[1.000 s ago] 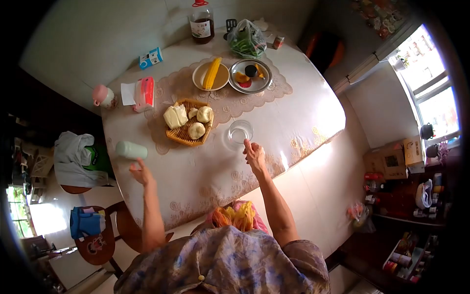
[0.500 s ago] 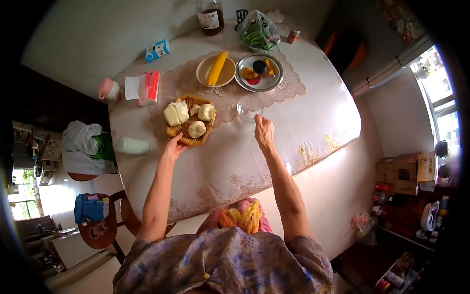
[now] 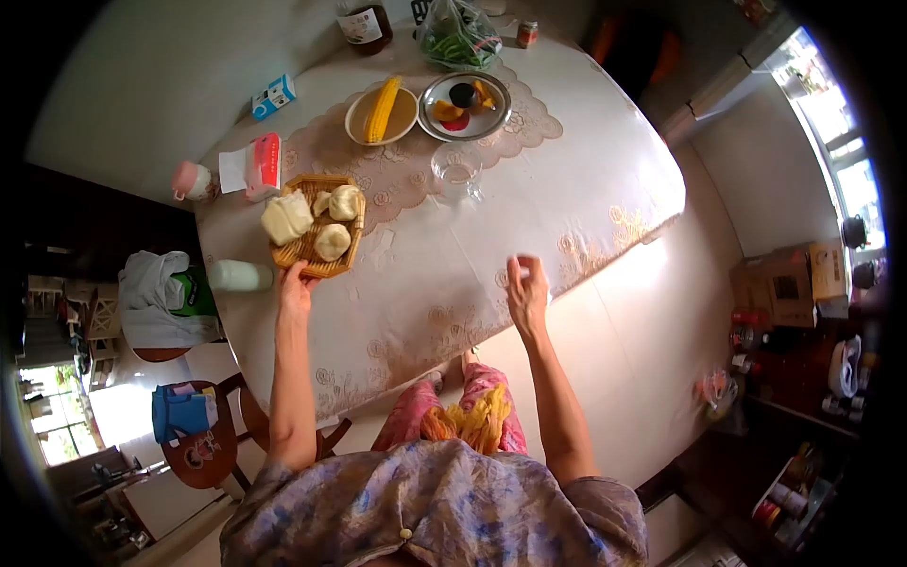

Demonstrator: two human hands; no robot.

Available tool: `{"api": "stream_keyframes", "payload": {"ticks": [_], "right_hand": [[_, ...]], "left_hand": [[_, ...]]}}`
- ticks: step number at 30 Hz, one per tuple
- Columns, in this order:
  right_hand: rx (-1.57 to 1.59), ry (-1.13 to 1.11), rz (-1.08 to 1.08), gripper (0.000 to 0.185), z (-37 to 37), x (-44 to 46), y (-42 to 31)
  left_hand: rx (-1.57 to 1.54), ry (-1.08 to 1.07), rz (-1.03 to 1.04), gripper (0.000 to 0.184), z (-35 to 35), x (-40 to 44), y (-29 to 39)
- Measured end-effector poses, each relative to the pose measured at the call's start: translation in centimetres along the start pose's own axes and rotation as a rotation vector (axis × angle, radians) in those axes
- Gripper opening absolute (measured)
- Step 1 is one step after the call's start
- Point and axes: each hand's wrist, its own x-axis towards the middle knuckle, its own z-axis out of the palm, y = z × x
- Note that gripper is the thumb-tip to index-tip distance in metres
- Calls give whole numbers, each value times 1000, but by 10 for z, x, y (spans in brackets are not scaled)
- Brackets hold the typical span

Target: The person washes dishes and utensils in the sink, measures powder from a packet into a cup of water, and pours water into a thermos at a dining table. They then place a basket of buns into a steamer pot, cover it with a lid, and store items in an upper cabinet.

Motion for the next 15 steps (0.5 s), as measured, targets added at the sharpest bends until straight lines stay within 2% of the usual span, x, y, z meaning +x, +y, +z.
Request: {"api": "stream_keyframes", "payload": {"ticks": [3, 7, 9, 12, 15], "right_hand": [[-2, -51, 256, 32, -31, -76, 30], [-65, -2, 272, 31, -47, -182, 65], [66, -14, 433, 32, -49, -224, 72], [220, 13, 463, 32, -45, -274, 62], [293, -27, 380, 33, -53, -303, 24]], "left_hand": [[54, -23, 54, 40, -17, -35, 16], [127, -55, 98, 36, -29, -92, 18], [191, -115, 88, 32, -26, -124, 20], [245, -269, 66, 28, -18, -172, 6], [321, -462, 66, 25, -4, -215, -18]]}}
